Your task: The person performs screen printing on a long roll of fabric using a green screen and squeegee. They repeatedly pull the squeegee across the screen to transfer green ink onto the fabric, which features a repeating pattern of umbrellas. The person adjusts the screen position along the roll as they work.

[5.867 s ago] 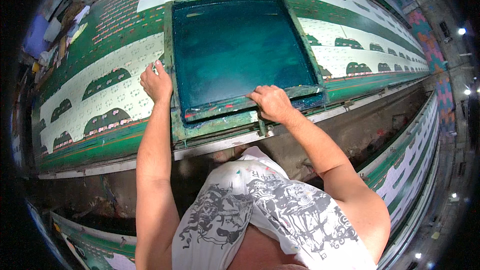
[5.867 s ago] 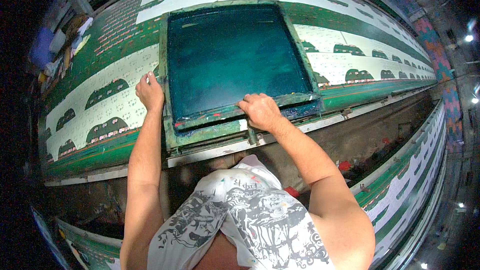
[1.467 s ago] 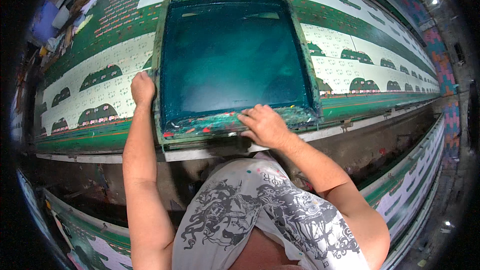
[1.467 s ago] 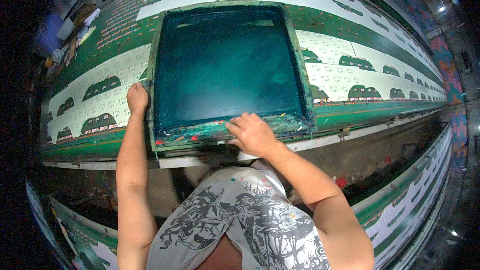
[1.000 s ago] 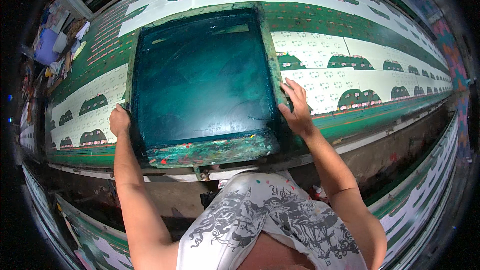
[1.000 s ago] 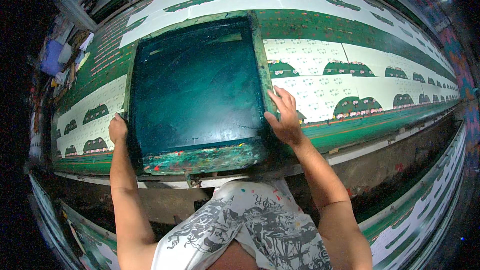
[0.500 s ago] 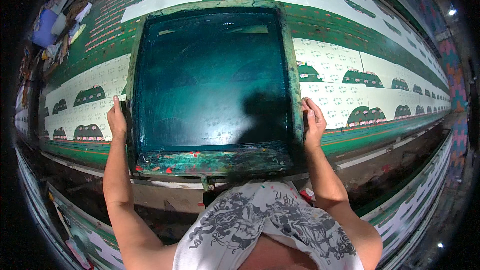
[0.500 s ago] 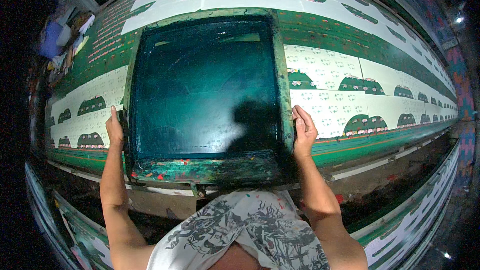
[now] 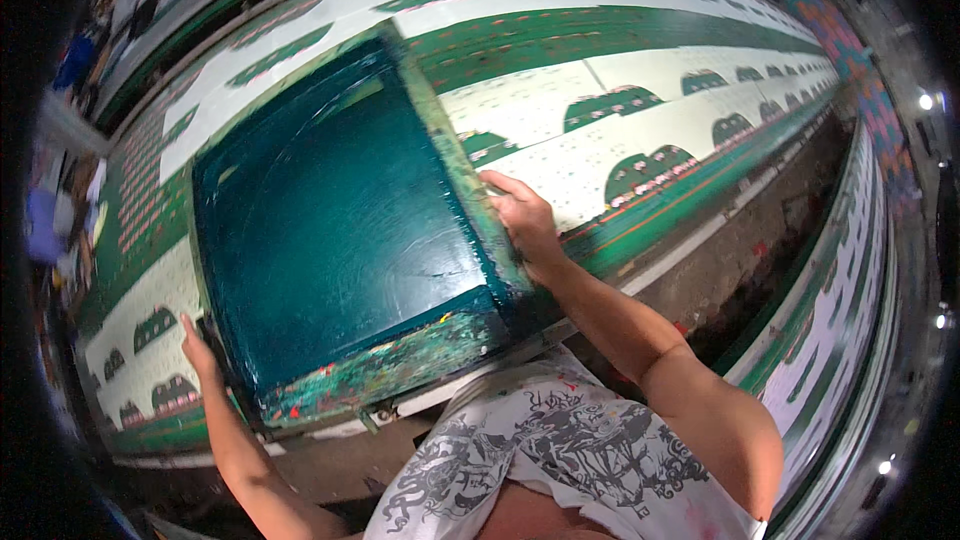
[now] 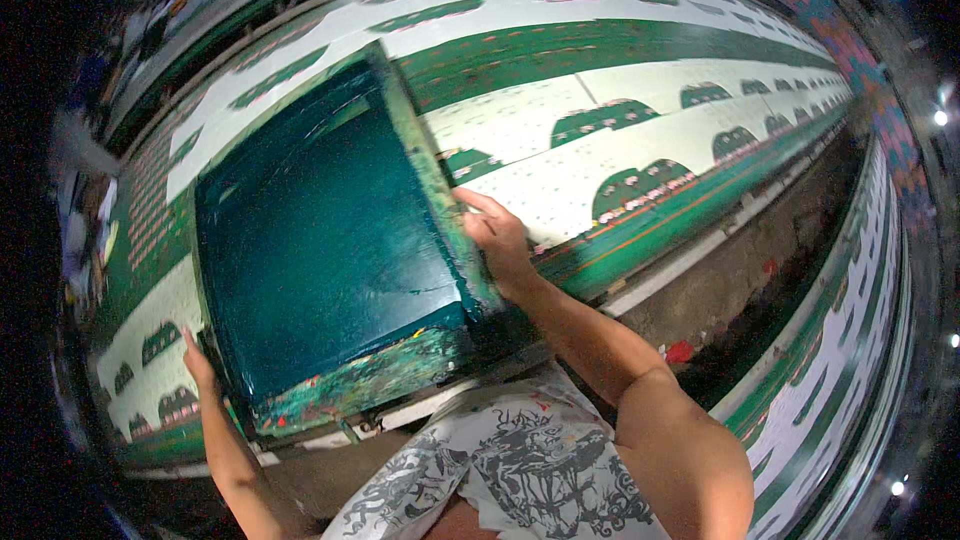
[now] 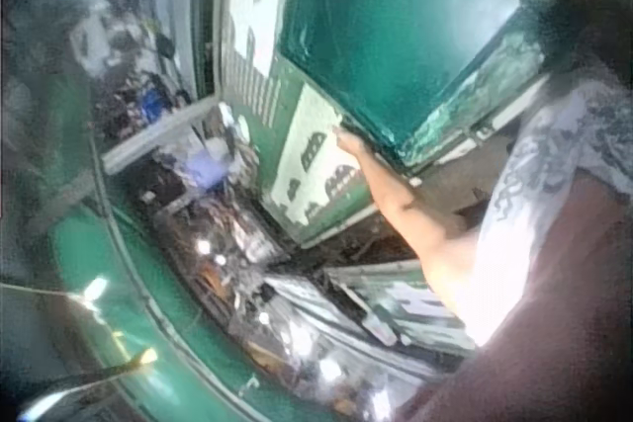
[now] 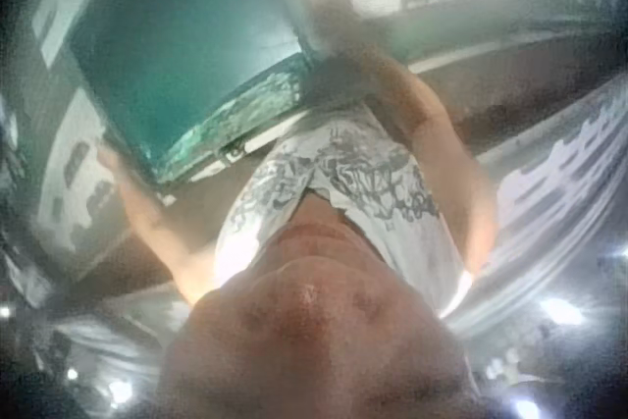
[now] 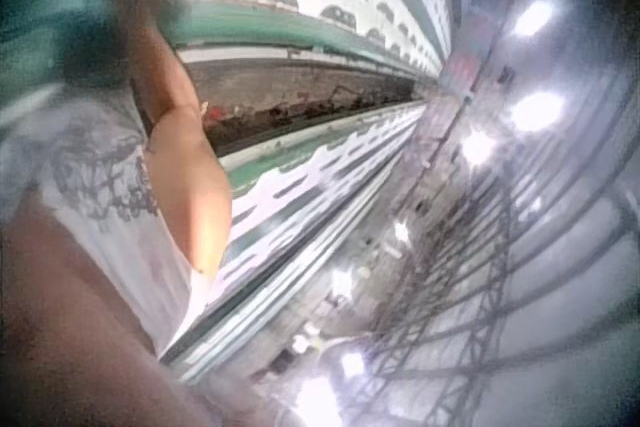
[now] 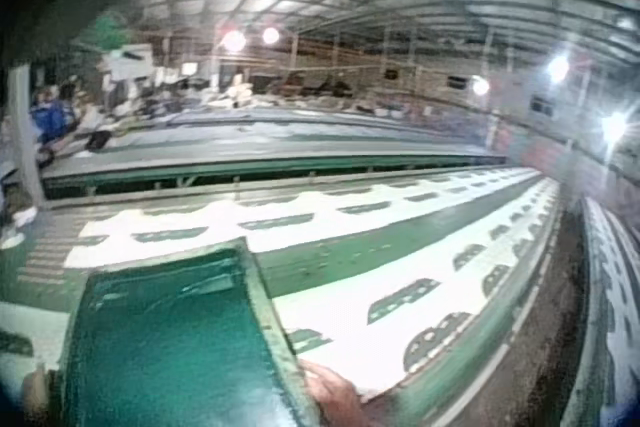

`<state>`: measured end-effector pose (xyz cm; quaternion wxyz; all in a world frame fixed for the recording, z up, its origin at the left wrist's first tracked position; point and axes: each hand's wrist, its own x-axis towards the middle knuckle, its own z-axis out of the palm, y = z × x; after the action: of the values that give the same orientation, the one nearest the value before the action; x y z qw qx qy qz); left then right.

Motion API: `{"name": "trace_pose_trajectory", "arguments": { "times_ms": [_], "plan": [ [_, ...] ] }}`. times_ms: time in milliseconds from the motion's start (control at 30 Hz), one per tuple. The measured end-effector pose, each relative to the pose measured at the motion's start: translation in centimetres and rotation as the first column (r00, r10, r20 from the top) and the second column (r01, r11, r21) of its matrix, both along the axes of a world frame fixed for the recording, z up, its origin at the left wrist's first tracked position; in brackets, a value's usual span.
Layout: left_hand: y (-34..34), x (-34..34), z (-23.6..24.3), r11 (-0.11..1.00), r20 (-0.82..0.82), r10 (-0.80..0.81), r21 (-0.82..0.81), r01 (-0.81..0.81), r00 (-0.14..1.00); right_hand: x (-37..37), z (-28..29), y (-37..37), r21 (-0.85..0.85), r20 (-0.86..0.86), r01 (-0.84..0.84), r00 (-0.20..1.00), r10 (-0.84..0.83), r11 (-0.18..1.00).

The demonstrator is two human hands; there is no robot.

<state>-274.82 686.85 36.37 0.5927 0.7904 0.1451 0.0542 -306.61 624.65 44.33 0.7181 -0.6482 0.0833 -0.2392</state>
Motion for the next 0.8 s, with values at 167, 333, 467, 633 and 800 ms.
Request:
{"name": "trace_pose_trajectory", "arguments": {
  "times_ms": [167, 333, 467, 633, 800],
  "plan": [
    [-2.7, -1.6, 5.9, 0.999, -0.123, -0.024, -0.042, 0.019, 0.992, 0.1, 4.6, -4.5, 0.055, 0.056, 0.033, 0.998, -0.036, 0.998],
    [-15.1, -5.6, 10.0, 0.912, -0.114, -0.225, -0.376, 0.168, 0.968, -3.3, 8.4, -16.9, -0.26, -0.048, -0.011, 0.999, -0.001, 0.966],
    [-25.8, -10.4, 11.4, 0.898, -0.158, -0.256, -0.404, 0.174, 0.954, -7.8, 8.8, -27.2, -0.207, -0.076, -0.07, 0.996, 0.055, 0.976],
    [-39.8, -18.1, 11.0, 0.88, -0.187, -0.252, -0.453, 0.144, 0.949, -16.1, 6.9, -41.2, -0.192, -0.144, -0.063, 0.989, 0.036, 0.979],
    [-54.9, -24.4, 8.5, 0.903, -0.111, -0.073, -0.43, 0.019, 0.991, -22.2, 5.5, -54.4, -0.173, -0.173, 0.067, 0.98, -0.097, 0.983]
  ]
}}
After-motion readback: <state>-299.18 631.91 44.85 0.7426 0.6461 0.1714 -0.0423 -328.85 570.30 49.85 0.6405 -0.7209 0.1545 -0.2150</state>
